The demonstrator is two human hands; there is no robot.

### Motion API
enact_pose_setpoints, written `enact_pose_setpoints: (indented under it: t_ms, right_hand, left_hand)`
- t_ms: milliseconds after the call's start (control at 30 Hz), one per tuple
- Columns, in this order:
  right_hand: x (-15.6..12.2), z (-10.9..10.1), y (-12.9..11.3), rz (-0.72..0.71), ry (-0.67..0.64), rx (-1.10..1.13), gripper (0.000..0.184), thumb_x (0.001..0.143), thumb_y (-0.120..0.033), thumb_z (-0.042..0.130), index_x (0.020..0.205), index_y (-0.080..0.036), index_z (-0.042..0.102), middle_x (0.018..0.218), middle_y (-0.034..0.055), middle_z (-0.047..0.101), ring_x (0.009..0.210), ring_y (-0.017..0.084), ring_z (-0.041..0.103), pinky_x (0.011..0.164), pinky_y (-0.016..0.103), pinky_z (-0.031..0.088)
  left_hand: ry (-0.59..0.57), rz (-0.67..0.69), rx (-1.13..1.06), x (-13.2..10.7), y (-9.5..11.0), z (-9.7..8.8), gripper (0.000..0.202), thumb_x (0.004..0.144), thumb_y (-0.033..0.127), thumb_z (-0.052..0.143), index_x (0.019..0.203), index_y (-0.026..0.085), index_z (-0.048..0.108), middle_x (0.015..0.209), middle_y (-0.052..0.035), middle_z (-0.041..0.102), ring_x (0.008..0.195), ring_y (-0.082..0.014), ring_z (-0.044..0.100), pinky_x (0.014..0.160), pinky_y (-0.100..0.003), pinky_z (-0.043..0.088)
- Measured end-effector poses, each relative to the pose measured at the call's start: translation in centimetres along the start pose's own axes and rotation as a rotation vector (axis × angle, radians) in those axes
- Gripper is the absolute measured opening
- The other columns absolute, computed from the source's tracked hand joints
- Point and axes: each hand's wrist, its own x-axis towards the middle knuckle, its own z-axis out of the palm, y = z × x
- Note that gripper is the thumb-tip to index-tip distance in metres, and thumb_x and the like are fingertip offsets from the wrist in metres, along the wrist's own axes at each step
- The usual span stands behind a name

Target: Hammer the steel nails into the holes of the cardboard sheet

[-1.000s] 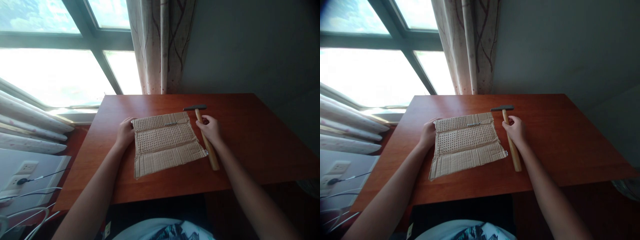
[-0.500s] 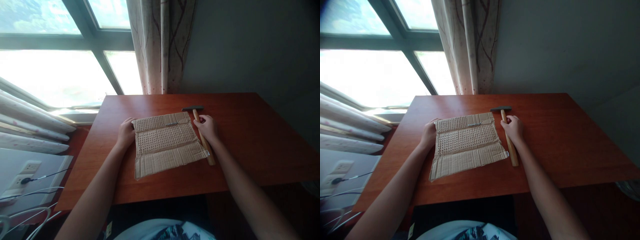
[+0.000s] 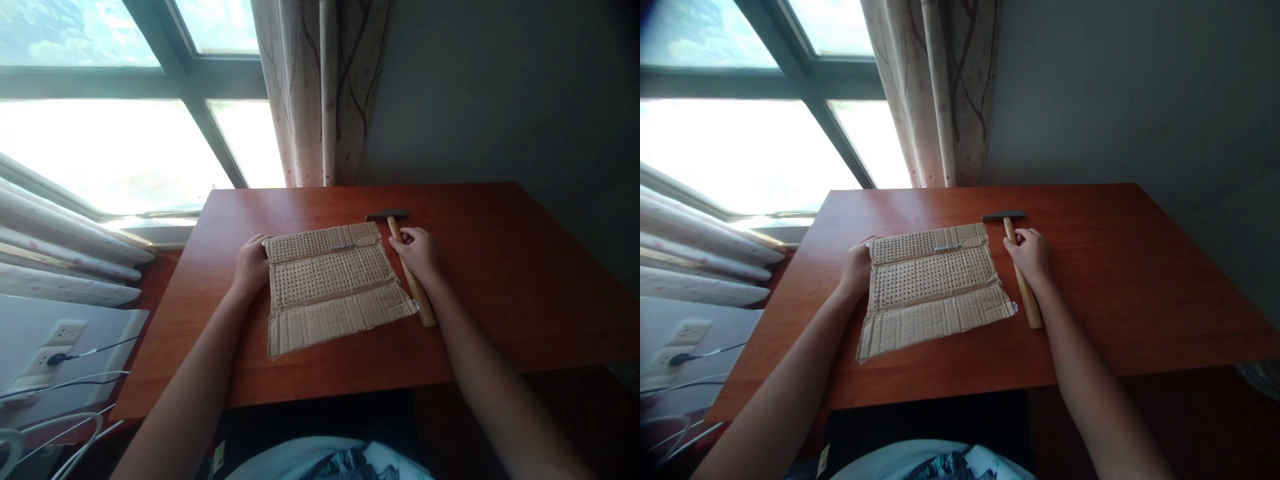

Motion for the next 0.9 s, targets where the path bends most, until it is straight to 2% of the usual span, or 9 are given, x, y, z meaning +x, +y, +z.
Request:
enact_pose_setpoints:
  t_ms: [300, 433, 533, 600, 667, 800, 900]
  right_hand:
    - [-0.3, 0.0, -0.2, -0.03, -0.027, -0.038, 0.023, 0.079, -0.04, 0.066, 0.084, -0.018, 0.07, 0.075, 0.0043, 0.06, 0.069, 0.02, 0.054, 0.067, 0.034, 0.042]
    - [-0.8, -0.3, -0.4, -0.051, -0.037, -0.041, 0.027, 0.087, -0.041, 0.057, 0.091, -0.018, 0.07, 0.08, 0.007, 0.062, 0.071, 0.021, 0.055, 0.071, 0.035, 0.046]
    - [-1.4, -1.0, -1.0, -0.093, -0.023, -0.091, 0.033, 0.089, -0.039, 0.055, 0.105, -0.016, 0.07, 0.096, 0.013, 0.065, 0.084, 0.026, 0.059, 0.082, 0.041, 0.048]
    - [-2.0, -1.5, -1.6, -0.168, -0.007, -0.164, 0.035, 0.089, -0.037, 0.054, 0.111, -0.014, 0.069, 0.105, 0.0161, 0.065, 0.097, 0.03, 0.058, 0.09, 0.046, 0.047]
    - [-2.7, -2.0, -2.4, -0.245, -0.013, -0.195, 0.034, 0.091, -0.033, 0.052, 0.114, -0.015, 0.069, 0.106, 0.016, 0.066, 0.101, 0.032, 0.056, 0.093, 0.049, 0.047]
    - [-4.7, -3.0, -4.1, -0.372, -0.171, -0.087, 0.039, 0.092, -0.02, 0.047, 0.126, -0.02, 0.065, 0.113, 0.0128, 0.067, 0.106, 0.031, 0.057, 0.097, 0.049, 0.047]
    - [-6.8, -3.5, -5.2, -0.44, -0.323, 0.047, 0.042, 0.09, -0.018, 0.051, 0.129, -0.026, 0.062, 0.122, 0.0098, 0.065, 0.114, 0.03, 0.057, 0.098, 0.048, 0.047]
  left_hand:
    - [0.002, -0.027, 0.021, -0.2, 0.4, -0.1, 0.021, 0.081, 0.031, 0.054, 0.065, 0.018, 0.06, 0.078, -0.0045, 0.06, 0.074, -0.0187, 0.052, 0.065, -0.027, 0.042]
    - [0.032, -0.071, -0.025, -0.8, 0.9, 0.1, 0.019, 0.077, 0.031, 0.059, 0.063, 0.018, 0.06, 0.075, -0.0031, 0.06, 0.071, -0.0182, 0.054, 0.064, -0.027, 0.042]
    - [0.078, -0.129, -0.179, -2.1, 1.6, 0.5, 0.016, 0.076, 0.031, 0.061, 0.076, 0.017, 0.067, 0.078, -0.003, 0.064, 0.074, -0.0193, 0.058, 0.065, -0.027, 0.045]
    - [0.094, -0.156, -0.252, -3.4, 2.5, 0.5, 0.021, 0.076, 0.031, 0.062, 0.088, 0.016, 0.07, 0.084, -0.0036, 0.068, 0.076, -0.0197, 0.059, 0.067, -0.028, 0.047]
    - [0.064, -0.146, -0.207, -5.0, 3.6, 0.3, 0.024, 0.077, 0.031, 0.061, 0.093, 0.016, 0.071, 0.092, -0.0054, 0.07, 0.079, -0.0214, 0.06, 0.071, -0.031, 0.049]
    - [-0.047, -0.121, -0.1, -7.6, 5.0, -0.4, 0.026, 0.084, 0.032, 0.052, 0.095, 0.02, 0.071, 0.107, -0.008, 0.07, 0.094, -0.0274, 0.063, 0.083, -0.039, 0.053]
    - [-0.085, -0.111, -0.104, -9.1, 4.8, -0.2, 0.028, 0.088, 0.033, 0.046, 0.096, 0.021, 0.07, 0.103, -0.0087, 0.07, 0.092, -0.0287, 0.065, 0.085, -0.043, 0.055]
